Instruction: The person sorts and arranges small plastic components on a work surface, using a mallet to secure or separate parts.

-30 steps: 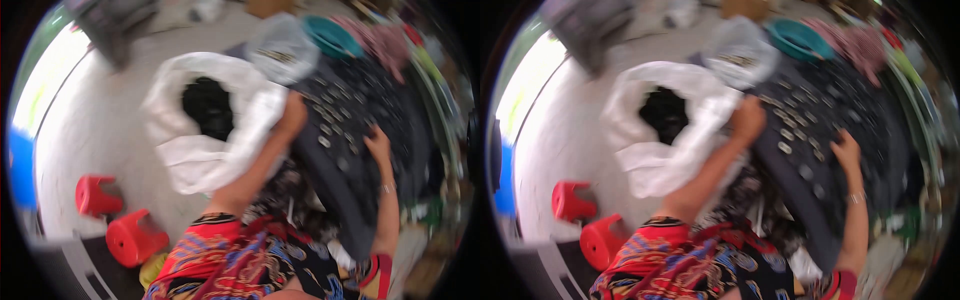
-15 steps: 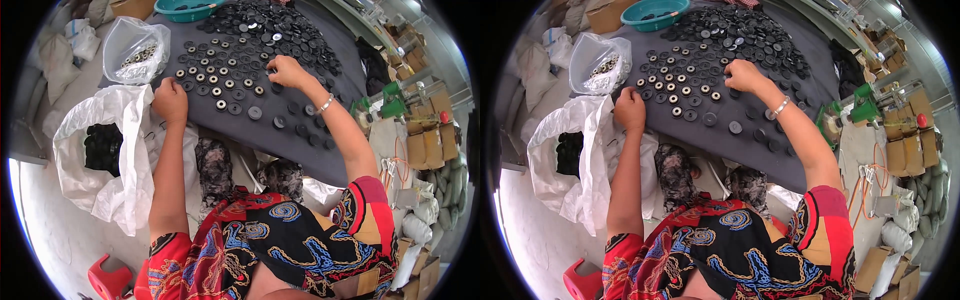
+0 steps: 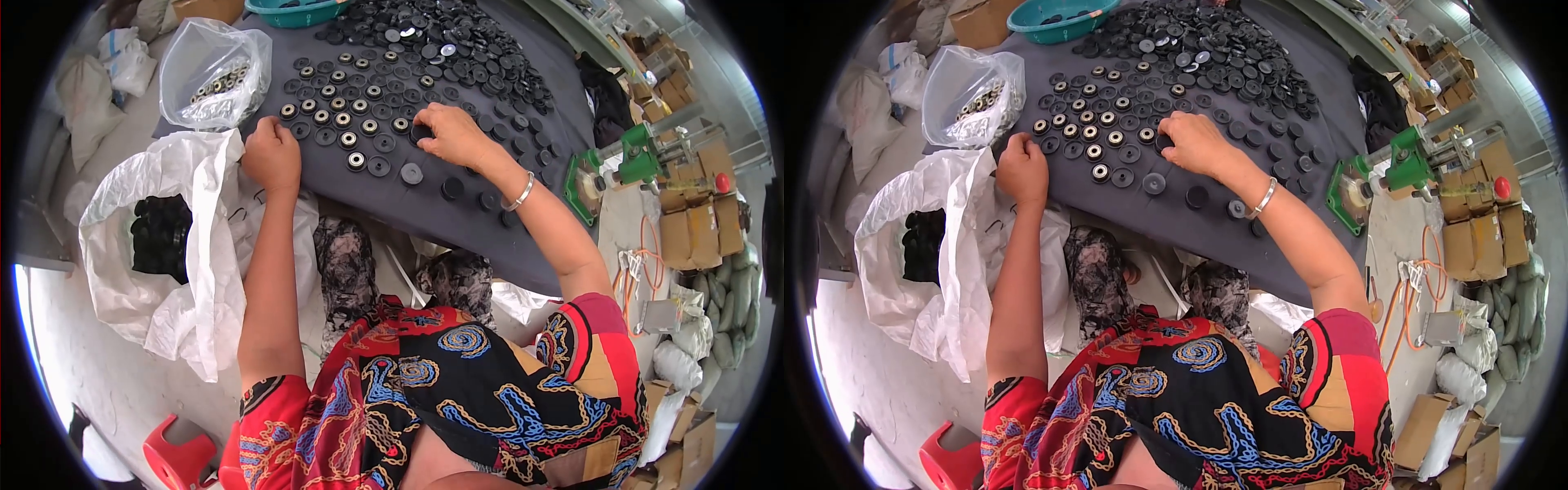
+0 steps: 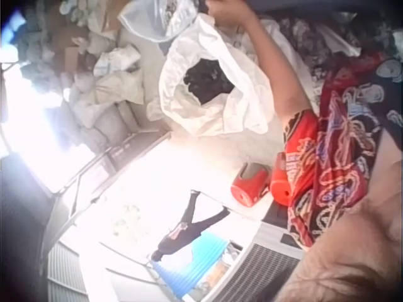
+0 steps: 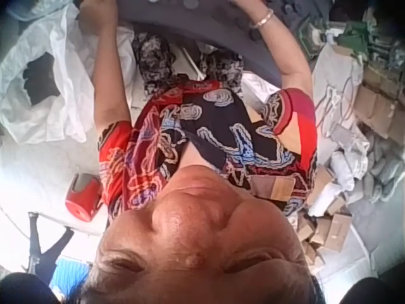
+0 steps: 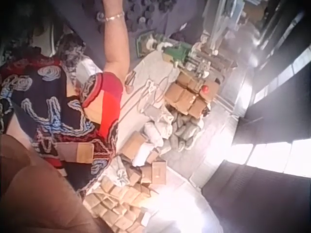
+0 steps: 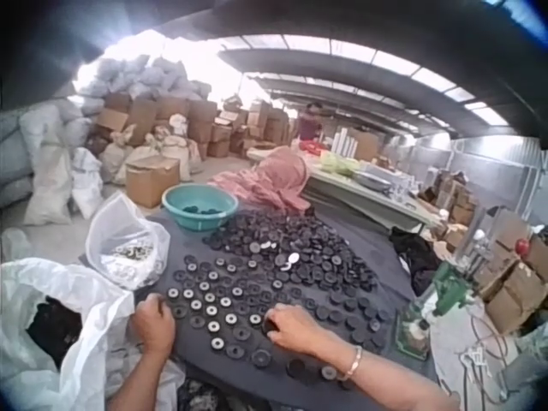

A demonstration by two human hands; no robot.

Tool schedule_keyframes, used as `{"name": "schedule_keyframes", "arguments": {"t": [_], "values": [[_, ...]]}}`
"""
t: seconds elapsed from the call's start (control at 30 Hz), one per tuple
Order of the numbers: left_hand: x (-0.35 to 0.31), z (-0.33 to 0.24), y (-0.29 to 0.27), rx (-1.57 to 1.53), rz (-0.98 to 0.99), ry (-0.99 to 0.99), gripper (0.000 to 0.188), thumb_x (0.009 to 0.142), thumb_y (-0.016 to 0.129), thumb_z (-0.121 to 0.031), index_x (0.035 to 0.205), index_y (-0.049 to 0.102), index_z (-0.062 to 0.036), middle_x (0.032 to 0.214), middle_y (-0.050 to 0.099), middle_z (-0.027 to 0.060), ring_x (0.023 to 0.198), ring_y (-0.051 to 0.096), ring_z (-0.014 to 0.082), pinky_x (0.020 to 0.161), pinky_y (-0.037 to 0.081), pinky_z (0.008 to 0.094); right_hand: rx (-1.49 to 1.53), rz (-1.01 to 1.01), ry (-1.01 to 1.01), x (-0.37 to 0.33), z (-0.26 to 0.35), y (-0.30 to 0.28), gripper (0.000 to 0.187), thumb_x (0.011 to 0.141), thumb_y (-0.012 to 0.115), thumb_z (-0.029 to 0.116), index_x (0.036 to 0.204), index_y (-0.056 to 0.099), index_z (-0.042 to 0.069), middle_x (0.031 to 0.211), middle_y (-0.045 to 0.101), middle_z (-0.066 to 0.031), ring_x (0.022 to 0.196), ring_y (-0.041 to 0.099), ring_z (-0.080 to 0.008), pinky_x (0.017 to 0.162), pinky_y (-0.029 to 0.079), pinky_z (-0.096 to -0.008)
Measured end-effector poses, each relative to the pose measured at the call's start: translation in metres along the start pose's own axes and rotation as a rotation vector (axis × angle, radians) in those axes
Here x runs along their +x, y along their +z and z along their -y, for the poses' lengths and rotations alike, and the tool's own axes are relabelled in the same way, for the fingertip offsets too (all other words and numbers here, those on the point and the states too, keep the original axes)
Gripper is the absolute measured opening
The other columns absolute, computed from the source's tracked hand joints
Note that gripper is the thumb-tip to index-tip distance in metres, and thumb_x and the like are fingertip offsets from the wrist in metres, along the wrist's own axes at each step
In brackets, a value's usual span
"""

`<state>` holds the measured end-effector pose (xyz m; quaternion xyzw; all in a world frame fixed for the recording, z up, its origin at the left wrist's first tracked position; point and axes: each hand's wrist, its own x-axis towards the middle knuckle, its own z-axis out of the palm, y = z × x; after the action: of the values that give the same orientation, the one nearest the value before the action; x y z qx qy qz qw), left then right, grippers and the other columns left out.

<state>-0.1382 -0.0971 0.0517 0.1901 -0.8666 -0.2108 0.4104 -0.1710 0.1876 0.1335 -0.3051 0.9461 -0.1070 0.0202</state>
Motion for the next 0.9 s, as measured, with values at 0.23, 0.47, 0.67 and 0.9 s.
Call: {"name": "schedule_keyframes", "arguments": {"t": [0.23,0.47,0.67,0.9], "values": [[0.002,0.001,0.003,0.001,0.014,-0.037,0.011,0.079,0.058,-0.016,0.082,0.069,-0.0137,0.072,0.067,0.0093,0.068,0.065,0.0311,0.056,0.048,0.0467,-0.043,0.024,-0.034,0.006,0.004,-0.008,0.030,0.073,0.073,0.017,0.098,0.068,0.001,0.094,0.066,-0.0169,0.094,0.063,-0.0338,0.082,0.049,-0.0431],[-0.002,0.005,0.002,-0.001,-0.014,-0.015,0.011,0.079,0.058,-0.016,0.082,0.069,-0.0142,0.072,0.067,0.0091,0.067,0.065,0.0315,0.056,0.049,0.0467,-0.091,0.083,-0.006,-0.001,0.009,-0.007,0.031,0.077,0.073,0.017,0.104,0.067,0.002,0.098,0.063,-0.0118,0.095,0.060,-0.0281,0.092,0.042,-0.0393],[-0.007,0.004,0.000,0.002,0.005,-0.016,0.011,0.078,0.059,-0.016,0.083,0.069,-0.0143,0.073,0.068,0.0089,0.068,0.065,0.0309,0.056,0.049,0.0464,-0.083,0.026,-0.071,-0.002,0.002,0.005,0.025,0.074,0.074,0.019,0.093,0.067,0.003,0.094,0.065,-0.0136,0.093,0.063,-0.0305,0.084,0.044,-0.0439],[0.002,-0.003,0.011,-0.018,0.001,-0.031,0.010,0.079,0.060,-0.018,0.083,0.068,-0.0141,0.071,0.066,0.0097,0.066,0.064,0.0312,0.056,0.049,0.0460,-0.120,0.030,-0.058,-0.010,-0.012,-0.007,0.026,0.075,0.075,0.021,0.092,0.068,0.003,0.091,0.063,-0.0118,0.091,0.061,-0.0300,0.080,0.043,-0.0426]]}}
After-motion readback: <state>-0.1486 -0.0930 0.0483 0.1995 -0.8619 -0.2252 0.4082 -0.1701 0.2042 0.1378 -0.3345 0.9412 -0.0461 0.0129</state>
